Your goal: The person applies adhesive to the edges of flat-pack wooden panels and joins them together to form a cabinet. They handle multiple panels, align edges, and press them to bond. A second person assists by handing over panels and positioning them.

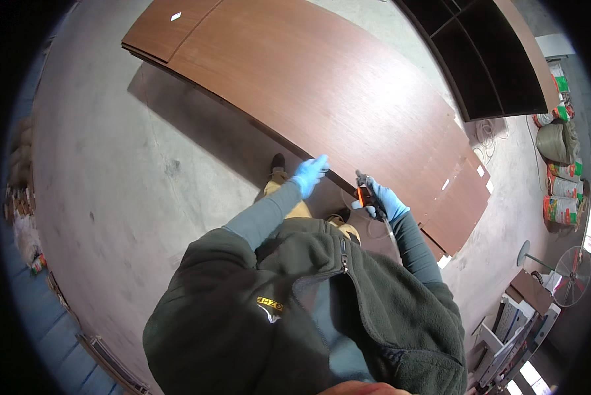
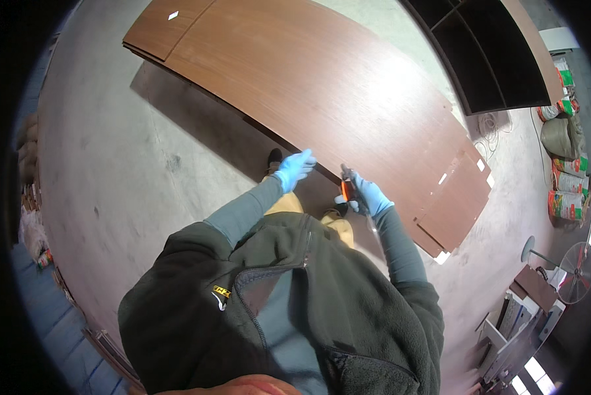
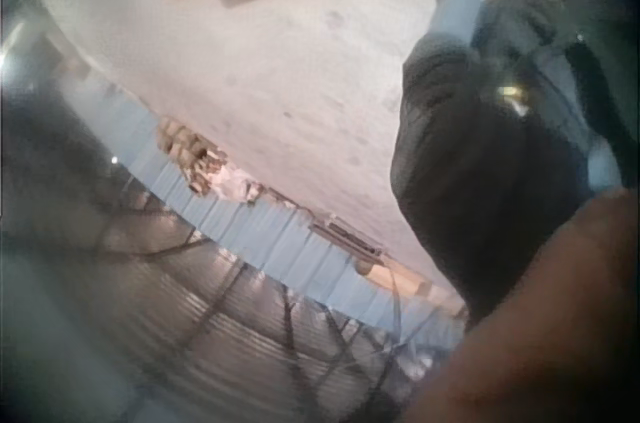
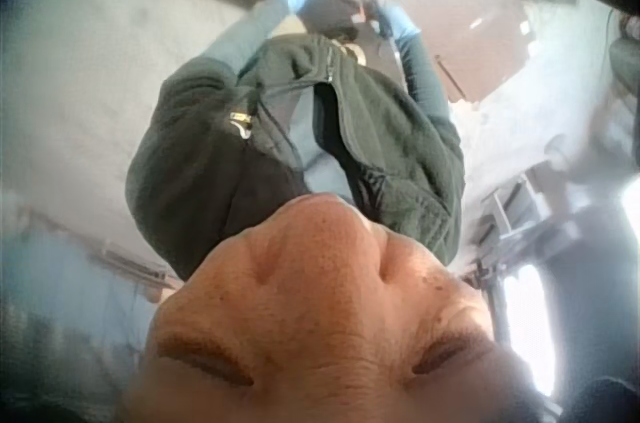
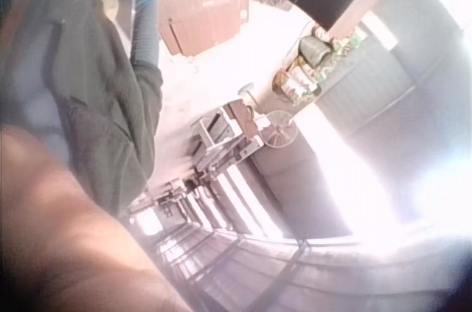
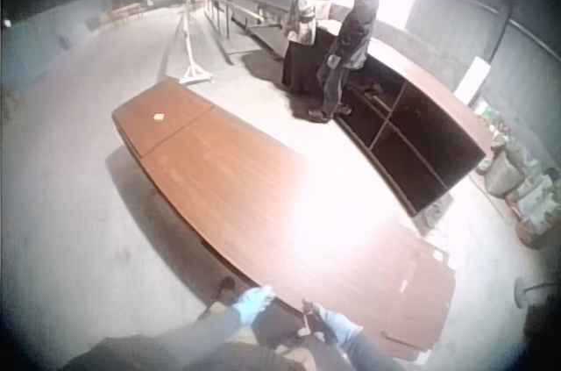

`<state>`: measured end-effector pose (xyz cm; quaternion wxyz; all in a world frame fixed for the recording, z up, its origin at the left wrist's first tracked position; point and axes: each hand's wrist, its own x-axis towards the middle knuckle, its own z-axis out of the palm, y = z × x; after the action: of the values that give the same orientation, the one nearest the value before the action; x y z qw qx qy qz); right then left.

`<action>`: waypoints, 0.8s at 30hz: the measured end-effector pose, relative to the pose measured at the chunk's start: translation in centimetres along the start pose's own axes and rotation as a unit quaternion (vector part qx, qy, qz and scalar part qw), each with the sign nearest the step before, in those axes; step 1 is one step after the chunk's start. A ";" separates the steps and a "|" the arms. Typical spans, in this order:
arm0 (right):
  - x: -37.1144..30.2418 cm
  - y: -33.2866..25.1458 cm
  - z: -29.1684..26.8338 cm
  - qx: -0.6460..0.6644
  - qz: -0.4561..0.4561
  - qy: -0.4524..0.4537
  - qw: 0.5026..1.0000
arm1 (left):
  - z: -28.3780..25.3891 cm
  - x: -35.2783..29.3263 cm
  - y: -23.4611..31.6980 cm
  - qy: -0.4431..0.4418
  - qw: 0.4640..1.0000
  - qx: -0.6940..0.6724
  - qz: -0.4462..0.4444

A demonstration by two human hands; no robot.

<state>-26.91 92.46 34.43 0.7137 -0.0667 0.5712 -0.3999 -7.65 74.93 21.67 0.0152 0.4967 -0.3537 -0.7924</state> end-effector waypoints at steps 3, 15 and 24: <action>7.6 -1.0 2.0 -0.033 0.116 0.104 0.987 | -13.3 3.6 0.6 0.006 0.998 0.054 -0.036; 34.5 -10.3 24.7 -0.228 0.135 0.020 0.964 | -42.6 2.9 -2.9 0.255 0.954 0.105 -0.118; 32.3 -12.3 17.1 0.017 0.118 0.163 0.979 | -37.0 6.4 9.1 0.139 0.957 0.240 0.078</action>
<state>-17.23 57.10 22.35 0.6537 0.0791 0.6773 -0.3281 15.60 45.51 12.47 0.0063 0.5617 -0.5659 -0.6035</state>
